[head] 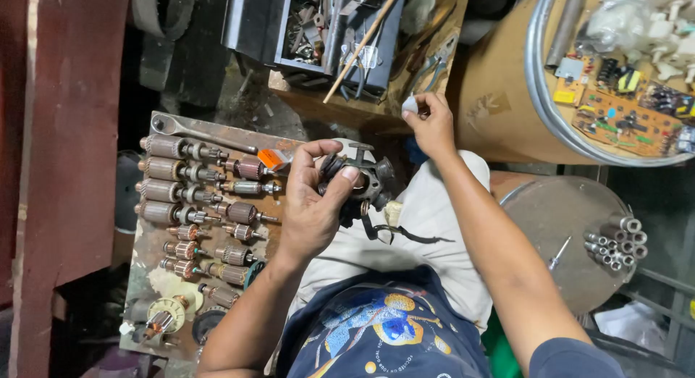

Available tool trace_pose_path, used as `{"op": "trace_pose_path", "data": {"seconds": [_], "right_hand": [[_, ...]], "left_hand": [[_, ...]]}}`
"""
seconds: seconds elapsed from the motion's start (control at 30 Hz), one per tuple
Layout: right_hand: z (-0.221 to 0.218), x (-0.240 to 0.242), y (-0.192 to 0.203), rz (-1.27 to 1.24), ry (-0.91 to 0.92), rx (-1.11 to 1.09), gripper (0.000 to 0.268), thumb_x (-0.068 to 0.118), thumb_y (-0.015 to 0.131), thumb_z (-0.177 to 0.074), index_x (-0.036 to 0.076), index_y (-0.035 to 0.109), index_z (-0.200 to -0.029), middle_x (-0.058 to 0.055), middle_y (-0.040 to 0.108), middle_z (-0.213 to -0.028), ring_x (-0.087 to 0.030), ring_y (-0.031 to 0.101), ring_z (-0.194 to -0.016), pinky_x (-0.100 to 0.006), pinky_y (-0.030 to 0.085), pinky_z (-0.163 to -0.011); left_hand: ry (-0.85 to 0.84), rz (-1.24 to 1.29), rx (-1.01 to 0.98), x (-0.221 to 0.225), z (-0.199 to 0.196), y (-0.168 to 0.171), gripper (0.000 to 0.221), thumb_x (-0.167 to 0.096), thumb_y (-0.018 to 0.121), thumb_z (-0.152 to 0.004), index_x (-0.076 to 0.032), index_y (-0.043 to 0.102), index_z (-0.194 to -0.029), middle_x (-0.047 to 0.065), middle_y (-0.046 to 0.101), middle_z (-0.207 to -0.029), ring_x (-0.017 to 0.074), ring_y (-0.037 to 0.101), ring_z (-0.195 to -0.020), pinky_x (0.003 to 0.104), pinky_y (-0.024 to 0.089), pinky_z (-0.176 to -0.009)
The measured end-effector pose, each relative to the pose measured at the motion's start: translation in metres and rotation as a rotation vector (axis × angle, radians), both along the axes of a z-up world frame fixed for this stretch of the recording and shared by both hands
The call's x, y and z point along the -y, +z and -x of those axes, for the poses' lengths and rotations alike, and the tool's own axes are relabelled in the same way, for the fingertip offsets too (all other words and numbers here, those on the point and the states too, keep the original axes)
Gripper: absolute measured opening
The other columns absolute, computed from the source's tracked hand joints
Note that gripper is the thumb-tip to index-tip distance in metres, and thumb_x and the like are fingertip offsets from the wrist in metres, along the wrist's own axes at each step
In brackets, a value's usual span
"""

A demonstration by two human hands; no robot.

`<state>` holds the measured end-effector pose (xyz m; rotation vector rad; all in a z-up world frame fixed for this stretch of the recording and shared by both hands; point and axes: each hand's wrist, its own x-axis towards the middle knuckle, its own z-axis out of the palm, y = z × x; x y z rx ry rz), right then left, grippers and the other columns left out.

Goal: Repairing a motor stator by applying adhesive and inspecting the wiring

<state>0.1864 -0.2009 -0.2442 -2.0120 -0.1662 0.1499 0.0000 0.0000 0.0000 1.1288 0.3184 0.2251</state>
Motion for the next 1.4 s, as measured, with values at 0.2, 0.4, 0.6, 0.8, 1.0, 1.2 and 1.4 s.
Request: {"op": "trace_pose_path", "data": {"seconds": [0.2,0.4,0.6,0.8,1.0,1.2,1.4], "right_hand": [[-0.011,-0.016,-0.056,0.479,0.128,0.344,0.032,0.009,0.081,-0.073,0.015,0.065,-0.101,-0.004,0.062,-0.093,-0.033,0.062,-0.098,-0.047,0.048,-0.089],[-0.013,-0.014,-0.083,0.635,0.114,0.379,0.031,0.005,0.076,-0.069,0.016,0.055,-0.089,-0.002,0.055,-0.086,-0.029,0.052,-0.097,-0.044,0.040,-0.087],[-0.012,-0.013,-0.077,0.656,0.073,0.341,0.036,0.012,0.081,-0.069,0.017,0.055,-0.095,-0.002,0.056,-0.094,-0.030,0.052,-0.104,-0.047,0.038,-0.091],[-0.010,-0.013,-0.071,0.639,0.067,0.338,0.036,0.019,0.082,-0.074,0.019,0.058,-0.100,0.000,0.057,-0.097,-0.028,0.053,-0.105,-0.045,0.038,-0.090],[-0.011,-0.010,-0.056,0.579,0.058,0.346,0.044,0.026,0.085,-0.074,0.020,0.061,-0.111,-0.002,0.058,-0.100,-0.029,0.054,-0.103,-0.046,0.039,-0.088],[-0.014,-0.012,0.019,0.388,0.060,0.368,0.054,0.025,0.074,-0.076,0.017,0.057,-0.127,-0.005,0.056,-0.112,-0.033,0.051,-0.109,-0.051,0.035,-0.093],[-0.048,-0.034,0.063,0.131,0.229,0.560,0.017,0.015,0.065,-0.102,0.010,0.071,-0.117,-0.010,0.062,-0.098,-0.035,0.060,-0.092,-0.043,0.047,-0.086]], "left_hand": [[0.039,0.048,-0.097,-0.003,-0.014,-0.016,0.036,-0.007,0.070,-0.094,0.004,0.051,-0.123,0.013,0.069,-0.075,0.0129,0.063,-0.067,0.023,0.053,-0.055],[0.062,0.159,-0.125,-0.003,-0.028,-0.018,0.037,-0.010,0.071,-0.094,0.004,0.053,-0.123,0.014,0.070,-0.074,0.0132,0.065,-0.065,0.022,0.053,-0.053],[0.063,0.165,-0.107,-0.003,-0.035,-0.026,0.036,-0.010,0.071,-0.094,0.003,0.053,-0.124,0.014,0.069,-0.074,0.0133,0.065,-0.067,0.022,0.053,-0.055],[0.076,0.124,-0.124,-0.005,-0.032,-0.022,0.036,-0.010,0.071,-0.094,0.002,0.054,-0.123,0.015,0.070,-0.074,0.0138,0.066,-0.068,0.022,0.053,-0.055],[0.088,0.083,-0.148,-0.008,-0.033,-0.027,0.035,-0.008,0.070,-0.094,0.003,0.053,-0.123,0.015,0.070,-0.074,0.0157,0.067,-0.069,0.025,0.056,-0.056],[0.121,0.066,-0.160,-0.014,-0.036,-0.048,0.036,-0.007,0.070,-0.094,0.004,0.052,-0.123,0.015,0.070,-0.074,0.0174,0.069,-0.070,0.026,0.057,-0.056],[0.136,0.020,-0.160,-0.014,-0.044,-0.053,0.037,-0.007,0.071,-0.094,0.005,0.052,-0.124,0.013,0.069,-0.074,0.0148,0.066,-0.071,0.025,0.056,-0.060]]}}
